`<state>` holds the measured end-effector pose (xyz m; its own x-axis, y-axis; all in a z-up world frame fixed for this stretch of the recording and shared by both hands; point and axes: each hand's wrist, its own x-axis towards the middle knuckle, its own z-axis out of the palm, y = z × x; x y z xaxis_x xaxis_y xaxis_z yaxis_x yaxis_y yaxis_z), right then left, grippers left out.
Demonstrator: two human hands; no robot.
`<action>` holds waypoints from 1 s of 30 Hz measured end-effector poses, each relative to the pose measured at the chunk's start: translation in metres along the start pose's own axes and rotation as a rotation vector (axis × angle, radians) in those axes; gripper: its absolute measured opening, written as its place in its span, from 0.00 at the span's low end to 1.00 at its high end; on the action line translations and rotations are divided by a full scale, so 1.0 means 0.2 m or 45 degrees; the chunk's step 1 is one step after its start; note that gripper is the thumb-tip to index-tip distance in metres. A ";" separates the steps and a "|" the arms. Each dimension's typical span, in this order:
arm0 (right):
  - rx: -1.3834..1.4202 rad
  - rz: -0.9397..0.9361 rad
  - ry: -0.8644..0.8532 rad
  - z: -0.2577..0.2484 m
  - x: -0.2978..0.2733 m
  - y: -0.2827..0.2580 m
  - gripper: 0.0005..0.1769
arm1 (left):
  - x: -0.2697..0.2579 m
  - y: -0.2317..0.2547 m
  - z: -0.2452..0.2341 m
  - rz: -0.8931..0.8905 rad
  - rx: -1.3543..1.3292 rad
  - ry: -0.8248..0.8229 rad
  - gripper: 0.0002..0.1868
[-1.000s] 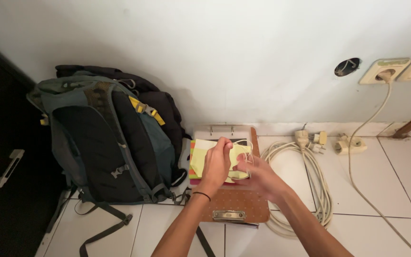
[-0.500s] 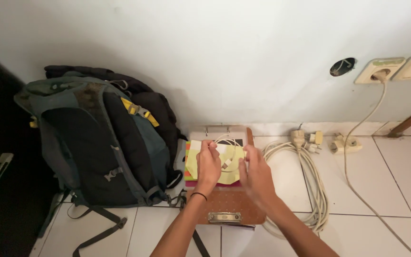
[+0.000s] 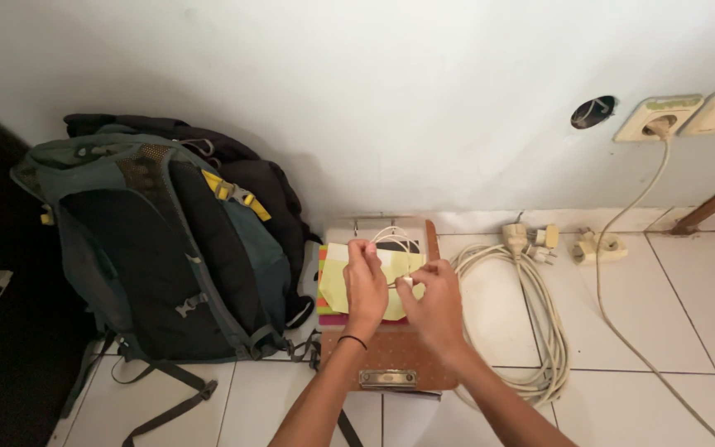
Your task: Organizing various electronic components, wires, and tools on the floor and a small table.
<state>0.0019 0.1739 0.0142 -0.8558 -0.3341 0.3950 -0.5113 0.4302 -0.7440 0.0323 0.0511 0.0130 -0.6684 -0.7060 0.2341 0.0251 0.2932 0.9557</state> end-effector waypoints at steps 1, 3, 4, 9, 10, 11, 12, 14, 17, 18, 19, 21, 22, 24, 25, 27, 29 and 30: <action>-0.002 -0.001 0.000 -0.01 -0.02 -0.03 0.15 | 0.01 -0.02 0.01 0.000 -0.002 0.000 0.13; 0.087 0.041 -0.076 -0.04 -0.06 -0.08 0.13 | 0.03 -0.07 0.02 0.059 0.139 0.174 0.12; 0.088 0.040 -0.077 -0.03 -0.08 -0.07 0.13 | 0.04 -0.10 0.01 0.059 0.140 0.176 0.12; 0.080 0.144 -0.232 -0.01 -0.10 -0.02 0.14 | 0.09 -0.22 0.00 -0.035 0.191 0.265 0.12; 0.082 0.144 -0.230 0.01 -0.06 0.00 0.14 | 0.11 -0.25 0.00 -0.033 0.192 0.264 0.12; 0.442 0.263 -0.246 0.03 -0.03 0.03 0.21 | 0.13 -0.28 0.00 -0.147 -0.011 0.154 0.11; 0.797 0.382 -0.259 0.04 0.01 0.06 0.31 | 0.14 -0.31 0.01 -0.265 -0.218 0.042 0.11; 1.000 0.641 -0.347 0.08 0.11 0.14 0.34 | 0.19 -0.37 0.04 -0.261 -0.292 -0.008 0.11; 1.203 0.785 -0.511 0.22 0.26 0.36 0.34 | 0.25 -0.34 0.05 -0.278 -0.077 -0.008 0.10; 1.199 0.671 -0.586 0.28 0.30 0.46 0.31 | 0.26 -0.31 0.05 -0.303 0.210 0.040 0.09; 1.197 0.674 -0.587 0.29 0.35 0.45 0.31 | 0.28 -0.29 0.04 -0.306 0.210 0.039 0.09; 1.003 0.699 -0.549 0.32 0.44 0.44 0.31 | 0.31 -0.25 0.02 -0.409 0.441 -0.030 0.09; 1.003 0.705 -0.548 0.29 0.47 0.39 0.31 | 0.34 -0.33 0.04 -0.413 0.444 -0.033 0.09; 0.866 0.727 -0.658 0.22 0.53 0.30 0.36 | 0.37 -0.49 0.09 -0.301 0.614 -0.029 0.14; 0.865 0.733 -0.659 0.20 0.53 0.34 0.36 | 0.35 -0.53 0.10 -0.307 0.615 -0.032 0.14; 0.341 0.509 -0.628 0.18 0.53 0.40 0.34 | 0.32 -0.59 0.12 0.158 0.488 0.288 0.29; 0.458 0.326 -0.556 0.19 0.48 0.61 0.33 | 0.26 -0.48 0.11 0.025 0.377 0.316 0.30; 0.565 0.138 -0.477 0.17 0.45 0.73 0.32 | 0.22 -0.43 0.12 -0.107 0.259 0.340 0.30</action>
<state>-0.1465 0.1779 -0.0764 -0.7739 -0.6161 0.1465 -0.2713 0.1135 -0.9558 -0.0166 0.0105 -0.0625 -0.4431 -0.8691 0.2200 -0.1884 0.3302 0.9249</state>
